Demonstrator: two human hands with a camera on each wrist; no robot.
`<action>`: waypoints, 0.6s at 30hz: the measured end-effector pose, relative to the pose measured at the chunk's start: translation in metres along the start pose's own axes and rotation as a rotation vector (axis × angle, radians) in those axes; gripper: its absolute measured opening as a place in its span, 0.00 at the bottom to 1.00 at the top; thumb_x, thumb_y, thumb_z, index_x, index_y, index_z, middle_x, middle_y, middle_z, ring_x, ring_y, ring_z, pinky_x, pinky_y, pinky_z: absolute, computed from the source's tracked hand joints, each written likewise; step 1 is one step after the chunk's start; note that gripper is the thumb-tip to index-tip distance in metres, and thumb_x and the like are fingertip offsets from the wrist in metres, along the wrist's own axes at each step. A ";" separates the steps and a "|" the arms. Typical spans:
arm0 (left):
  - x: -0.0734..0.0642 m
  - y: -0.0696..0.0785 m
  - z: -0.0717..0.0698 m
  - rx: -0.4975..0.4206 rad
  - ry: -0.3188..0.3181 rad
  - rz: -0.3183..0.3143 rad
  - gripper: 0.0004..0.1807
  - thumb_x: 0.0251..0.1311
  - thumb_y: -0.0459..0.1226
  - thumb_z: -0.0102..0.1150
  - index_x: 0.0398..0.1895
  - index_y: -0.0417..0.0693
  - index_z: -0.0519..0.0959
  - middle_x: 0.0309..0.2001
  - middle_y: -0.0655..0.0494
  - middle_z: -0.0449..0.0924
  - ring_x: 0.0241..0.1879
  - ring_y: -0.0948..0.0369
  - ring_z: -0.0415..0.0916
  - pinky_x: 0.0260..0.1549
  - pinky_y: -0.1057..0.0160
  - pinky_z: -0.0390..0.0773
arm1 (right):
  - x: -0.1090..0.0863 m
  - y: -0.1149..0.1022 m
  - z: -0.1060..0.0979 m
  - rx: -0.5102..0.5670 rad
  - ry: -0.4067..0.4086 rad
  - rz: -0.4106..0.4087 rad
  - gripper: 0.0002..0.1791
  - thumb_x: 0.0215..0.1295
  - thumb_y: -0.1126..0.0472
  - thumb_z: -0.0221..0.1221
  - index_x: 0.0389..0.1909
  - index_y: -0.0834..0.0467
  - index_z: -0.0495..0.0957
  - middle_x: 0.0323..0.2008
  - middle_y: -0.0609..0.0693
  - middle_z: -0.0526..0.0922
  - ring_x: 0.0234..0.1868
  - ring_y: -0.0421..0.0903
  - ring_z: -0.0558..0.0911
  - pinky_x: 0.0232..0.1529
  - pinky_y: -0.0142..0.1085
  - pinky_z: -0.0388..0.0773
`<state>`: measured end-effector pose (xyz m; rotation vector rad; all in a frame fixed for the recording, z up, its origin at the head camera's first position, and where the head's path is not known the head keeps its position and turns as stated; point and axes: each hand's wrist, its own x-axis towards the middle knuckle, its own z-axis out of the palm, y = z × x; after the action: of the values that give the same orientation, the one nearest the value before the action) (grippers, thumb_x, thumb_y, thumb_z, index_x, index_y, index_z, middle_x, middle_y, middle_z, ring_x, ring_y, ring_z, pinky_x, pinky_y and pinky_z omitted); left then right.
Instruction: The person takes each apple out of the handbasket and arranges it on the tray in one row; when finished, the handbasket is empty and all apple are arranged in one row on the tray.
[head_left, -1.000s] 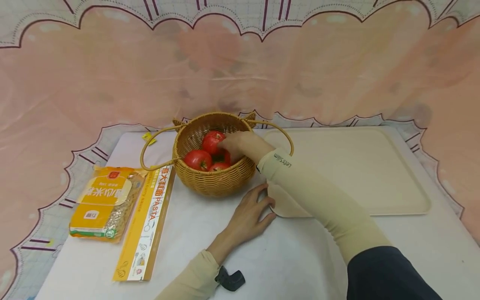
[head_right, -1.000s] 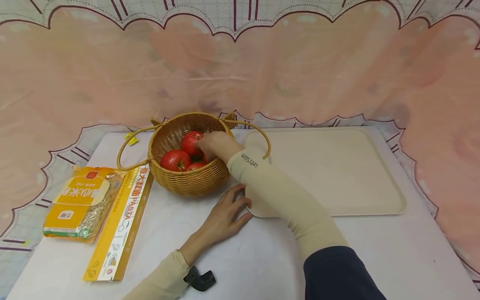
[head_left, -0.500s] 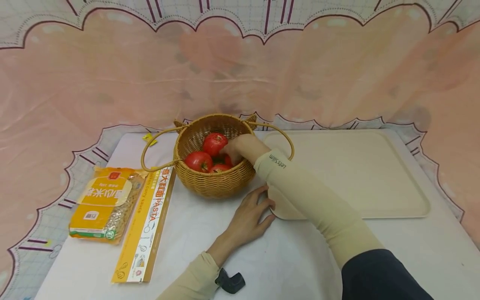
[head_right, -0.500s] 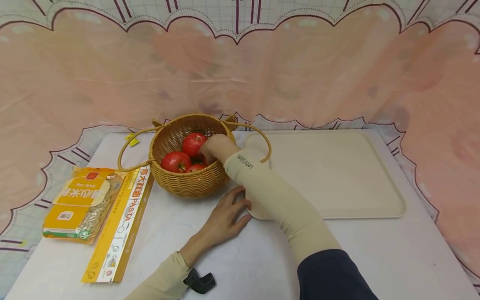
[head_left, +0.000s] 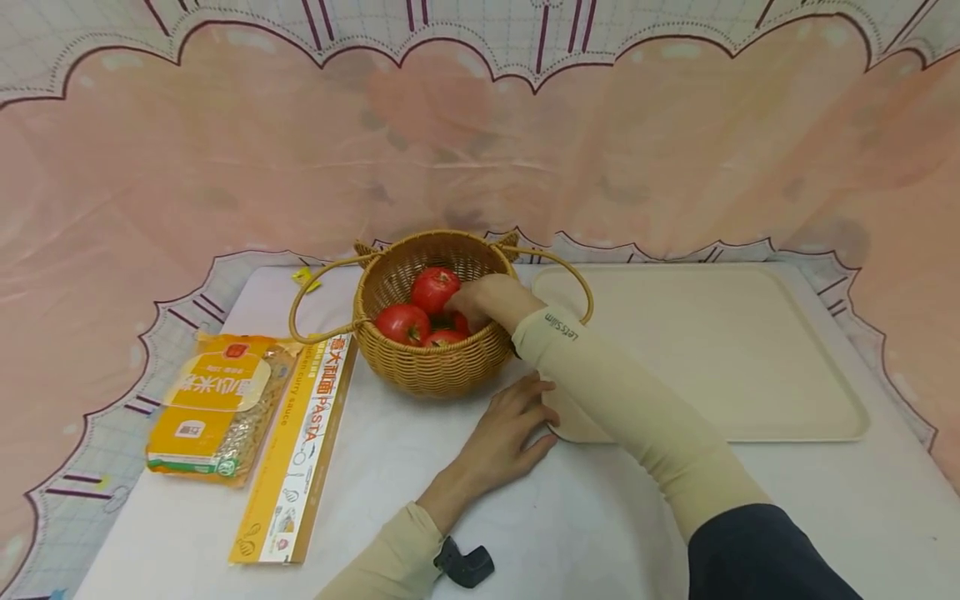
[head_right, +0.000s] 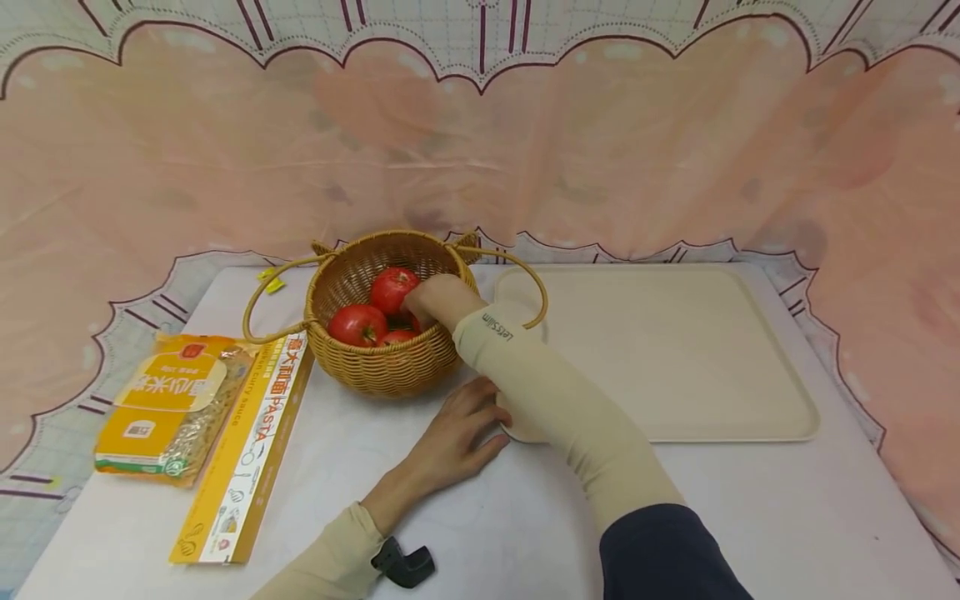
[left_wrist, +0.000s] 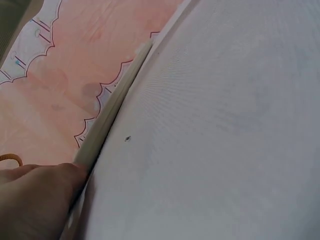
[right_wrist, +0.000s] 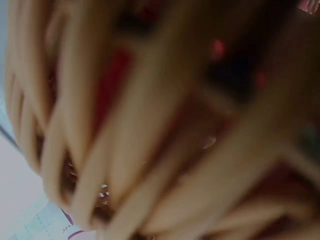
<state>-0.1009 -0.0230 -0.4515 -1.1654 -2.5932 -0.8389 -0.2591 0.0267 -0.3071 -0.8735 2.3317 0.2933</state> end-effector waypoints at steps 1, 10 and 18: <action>0.000 0.000 0.000 0.010 -0.011 0.006 0.07 0.60 0.43 0.60 0.41 0.58 0.78 0.62 0.59 0.69 0.70 0.56 0.57 0.66 0.53 0.61 | -0.001 0.000 0.000 -0.001 0.005 -0.004 0.29 0.62 0.63 0.55 0.66 0.47 0.65 0.63 0.51 0.70 0.62 0.47 0.68 0.62 0.44 0.67; 0.002 0.005 -0.002 0.113 -0.047 0.063 0.08 0.62 0.43 0.57 0.43 0.58 0.79 0.54 0.62 0.76 0.69 0.60 0.60 0.64 0.59 0.65 | -0.008 0.001 0.002 0.032 0.074 0.013 0.29 0.60 0.58 0.58 0.65 0.45 0.67 0.63 0.52 0.69 0.61 0.49 0.69 0.63 0.45 0.67; 0.002 0.004 -0.005 0.080 -0.045 0.113 0.08 0.63 0.41 0.56 0.44 0.58 0.80 0.50 0.62 0.76 0.61 0.63 0.67 0.59 0.65 0.69 | -0.018 0.000 -0.007 0.086 0.121 0.001 0.36 0.58 0.54 0.61 0.69 0.40 0.60 0.72 0.57 0.55 0.71 0.59 0.57 0.69 0.54 0.56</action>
<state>-0.1001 -0.0222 -0.4450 -1.3078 -2.5421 -0.6870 -0.2515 0.0329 -0.2904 -0.8699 2.4365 0.1422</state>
